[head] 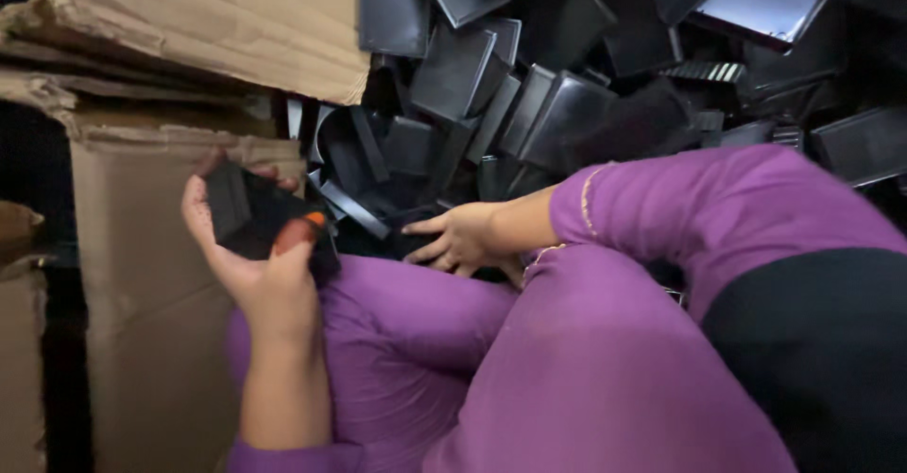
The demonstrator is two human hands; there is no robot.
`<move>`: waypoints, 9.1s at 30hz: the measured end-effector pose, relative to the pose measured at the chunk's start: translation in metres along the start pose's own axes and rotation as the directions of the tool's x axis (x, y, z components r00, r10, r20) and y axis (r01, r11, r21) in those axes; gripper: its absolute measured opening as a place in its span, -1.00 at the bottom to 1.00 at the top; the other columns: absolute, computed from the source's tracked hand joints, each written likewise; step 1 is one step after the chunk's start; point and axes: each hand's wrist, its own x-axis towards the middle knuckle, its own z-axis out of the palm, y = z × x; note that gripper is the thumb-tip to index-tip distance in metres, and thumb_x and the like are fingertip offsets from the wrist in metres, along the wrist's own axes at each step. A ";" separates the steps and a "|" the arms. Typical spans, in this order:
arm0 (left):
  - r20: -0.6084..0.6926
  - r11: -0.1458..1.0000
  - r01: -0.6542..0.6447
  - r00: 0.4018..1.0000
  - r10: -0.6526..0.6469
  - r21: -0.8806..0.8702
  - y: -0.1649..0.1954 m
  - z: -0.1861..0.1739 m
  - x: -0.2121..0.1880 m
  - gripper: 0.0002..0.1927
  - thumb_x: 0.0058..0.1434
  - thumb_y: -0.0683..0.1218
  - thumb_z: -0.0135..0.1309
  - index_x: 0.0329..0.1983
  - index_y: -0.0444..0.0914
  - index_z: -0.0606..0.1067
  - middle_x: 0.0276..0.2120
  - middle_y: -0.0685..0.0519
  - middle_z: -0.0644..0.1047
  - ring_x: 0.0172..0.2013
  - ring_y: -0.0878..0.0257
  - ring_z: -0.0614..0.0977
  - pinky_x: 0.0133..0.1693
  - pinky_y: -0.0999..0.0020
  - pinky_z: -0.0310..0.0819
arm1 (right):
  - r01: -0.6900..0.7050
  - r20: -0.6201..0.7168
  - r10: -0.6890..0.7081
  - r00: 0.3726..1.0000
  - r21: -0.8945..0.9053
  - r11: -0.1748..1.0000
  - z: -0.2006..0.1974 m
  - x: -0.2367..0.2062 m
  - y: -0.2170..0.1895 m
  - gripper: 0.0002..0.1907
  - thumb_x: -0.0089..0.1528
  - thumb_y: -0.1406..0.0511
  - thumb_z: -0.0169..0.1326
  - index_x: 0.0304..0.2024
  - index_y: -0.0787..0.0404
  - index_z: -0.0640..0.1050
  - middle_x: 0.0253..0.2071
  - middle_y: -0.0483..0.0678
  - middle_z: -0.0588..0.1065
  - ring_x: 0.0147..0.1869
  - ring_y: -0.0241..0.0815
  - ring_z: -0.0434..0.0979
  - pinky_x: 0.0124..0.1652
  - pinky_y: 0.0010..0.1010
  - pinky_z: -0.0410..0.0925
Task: The person sits on the floor and repeatedly picks up small black plastic cases from a large pile, opens and closes them, and places them into a cardboard box. The person handles the cases one at a time, inspecting each before moving it.
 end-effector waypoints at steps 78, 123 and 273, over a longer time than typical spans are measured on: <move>0.481 0.852 -0.271 0.877 0.027 0.448 -0.029 0.154 0.002 -0.70 0.19 -0.09 0.19 -0.05 -0.30 0.53 -0.10 -0.15 0.58 -0.07 -0.14 0.59 -0.03 0.05 0.47 | -0.747 0.323 0.798 -0.508 0.295 -0.595 -0.078 -0.282 -0.057 0.15 -0.21 -0.21 0.45 0.27 0.24 0.40 0.17 0.31 0.41 0.20 0.34 0.42 0.02 0.02 0.29; 0.456 0.392 0.825 0.556 -0.695 -0.408 -0.050 0.172 0.006 -0.63 0.12 -0.06 0.32 -0.03 -0.24 0.56 -0.33 0.07 0.59 -0.42 0.27 0.61 -0.40 0.36 0.58 | -0.605 0.125 0.894 -0.430 0.695 -0.389 -0.069 -0.214 -0.132 -0.58 -0.01 0.21 0.43 -0.50 0.33 0.45 0.23 0.18 0.32 -0.02 0.07 0.53 -0.04 -0.22 0.44; 0.424 0.814 0.580 0.744 -0.517 -0.024 -0.080 0.177 0.002 -0.38 0.09 -0.13 0.34 0.21 -0.24 0.38 0.08 -0.01 0.53 -0.02 0.28 0.58 -0.03 0.36 0.52 | -0.705 -0.196 0.901 -0.387 0.693 -0.152 -0.109 -0.234 -0.123 -0.22 -0.10 0.08 0.48 0.10 0.23 0.51 0.14 0.02 0.49 0.20 0.01 0.56 0.17 -0.14 0.43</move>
